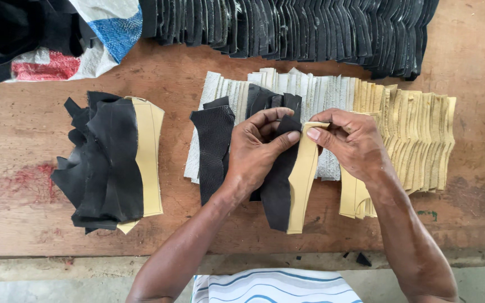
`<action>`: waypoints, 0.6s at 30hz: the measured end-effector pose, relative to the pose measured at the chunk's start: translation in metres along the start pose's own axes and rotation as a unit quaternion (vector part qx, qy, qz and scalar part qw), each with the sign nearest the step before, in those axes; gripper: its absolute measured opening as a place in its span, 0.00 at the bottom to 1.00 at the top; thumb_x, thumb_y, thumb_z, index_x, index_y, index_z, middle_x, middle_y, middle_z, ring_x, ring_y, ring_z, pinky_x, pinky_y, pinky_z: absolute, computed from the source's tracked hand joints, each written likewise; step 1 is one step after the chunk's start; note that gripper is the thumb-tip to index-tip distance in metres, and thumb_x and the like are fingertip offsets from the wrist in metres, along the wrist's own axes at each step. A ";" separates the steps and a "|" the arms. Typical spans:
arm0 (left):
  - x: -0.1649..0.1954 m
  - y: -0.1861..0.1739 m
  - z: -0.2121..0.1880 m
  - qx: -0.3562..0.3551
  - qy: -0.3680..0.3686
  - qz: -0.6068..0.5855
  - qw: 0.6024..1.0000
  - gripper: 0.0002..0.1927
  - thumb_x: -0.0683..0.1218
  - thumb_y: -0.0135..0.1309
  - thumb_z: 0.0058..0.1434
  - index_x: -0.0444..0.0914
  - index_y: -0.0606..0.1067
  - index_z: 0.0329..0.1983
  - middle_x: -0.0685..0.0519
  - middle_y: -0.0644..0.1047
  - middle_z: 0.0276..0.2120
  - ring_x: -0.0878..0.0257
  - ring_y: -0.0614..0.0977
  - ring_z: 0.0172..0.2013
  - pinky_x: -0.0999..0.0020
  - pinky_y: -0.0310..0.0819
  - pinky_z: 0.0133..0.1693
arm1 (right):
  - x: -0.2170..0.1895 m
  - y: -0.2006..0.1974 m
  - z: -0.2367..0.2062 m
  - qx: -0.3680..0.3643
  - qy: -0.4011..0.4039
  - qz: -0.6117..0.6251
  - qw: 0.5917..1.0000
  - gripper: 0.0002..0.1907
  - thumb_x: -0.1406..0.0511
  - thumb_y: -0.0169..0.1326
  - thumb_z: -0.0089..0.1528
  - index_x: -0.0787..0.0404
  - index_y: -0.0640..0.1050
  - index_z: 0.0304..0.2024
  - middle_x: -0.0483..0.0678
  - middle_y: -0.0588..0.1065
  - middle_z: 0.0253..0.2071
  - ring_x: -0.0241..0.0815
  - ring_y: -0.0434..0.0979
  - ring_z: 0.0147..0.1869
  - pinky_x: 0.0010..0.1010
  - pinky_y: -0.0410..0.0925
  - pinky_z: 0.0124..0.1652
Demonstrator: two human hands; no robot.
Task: The person repeatedly picks a black rubber piece and a beige cardboard template, aligns them edge-to-edge, and places the paired set aside. The process is repeated multiple times on a wooden workbench with stacks of parts and templates.
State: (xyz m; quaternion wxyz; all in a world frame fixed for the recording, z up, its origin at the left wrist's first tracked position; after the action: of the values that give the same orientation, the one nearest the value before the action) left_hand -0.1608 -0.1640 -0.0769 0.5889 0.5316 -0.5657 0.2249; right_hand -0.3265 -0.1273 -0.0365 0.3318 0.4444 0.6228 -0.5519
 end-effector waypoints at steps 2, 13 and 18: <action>-0.001 0.001 0.000 -0.003 -0.002 -0.068 0.998 0.20 0.37 0.64 0.60 0.32 0.77 0.56 0.50 0.83 0.41 0.70 0.82 0.42 0.75 0.81 0.46 | -0.001 0.000 0.000 0.005 -0.008 -0.001 1.000 0.10 0.67 0.61 0.64 0.67 0.81 0.46 0.45 0.79 0.34 0.26 0.76 0.36 0.17 0.70 0.34; -0.013 0.000 0.001 -0.009 -0.038 -0.157 0.987 0.16 0.34 0.62 0.61 0.32 0.77 0.53 0.50 0.83 0.38 0.69 0.83 0.38 0.75 0.83 0.44 | 0.002 0.002 -0.001 -0.013 0.017 -0.024 0.999 0.12 0.64 0.59 0.66 0.66 0.80 0.47 0.44 0.77 0.31 0.27 0.72 0.33 0.19 0.68 0.32; -0.013 0.001 0.001 -0.012 -0.018 -0.157 0.987 0.16 0.35 0.62 0.61 0.33 0.76 0.52 0.50 0.83 0.41 0.69 0.83 0.41 0.74 0.83 0.45 | -0.004 0.005 0.000 -0.031 0.007 0.004 0.999 0.12 0.64 0.58 0.66 0.67 0.80 0.46 0.44 0.79 0.32 0.27 0.76 0.34 0.19 0.71 0.33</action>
State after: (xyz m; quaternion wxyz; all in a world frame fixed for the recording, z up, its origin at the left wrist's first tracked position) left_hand -0.1653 -0.1606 -0.0883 0.6132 0.6107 -0.4881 0.1128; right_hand -0.3201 -0.1277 -0.0352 0.3429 0.4403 0.6401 -0.5280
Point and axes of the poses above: each hand's wrist, its own z-axis towards the middle knuckle, its own y-axis out of the palm, x = y × z, the point moved 9 cm from there along z, towards the middle knuckle
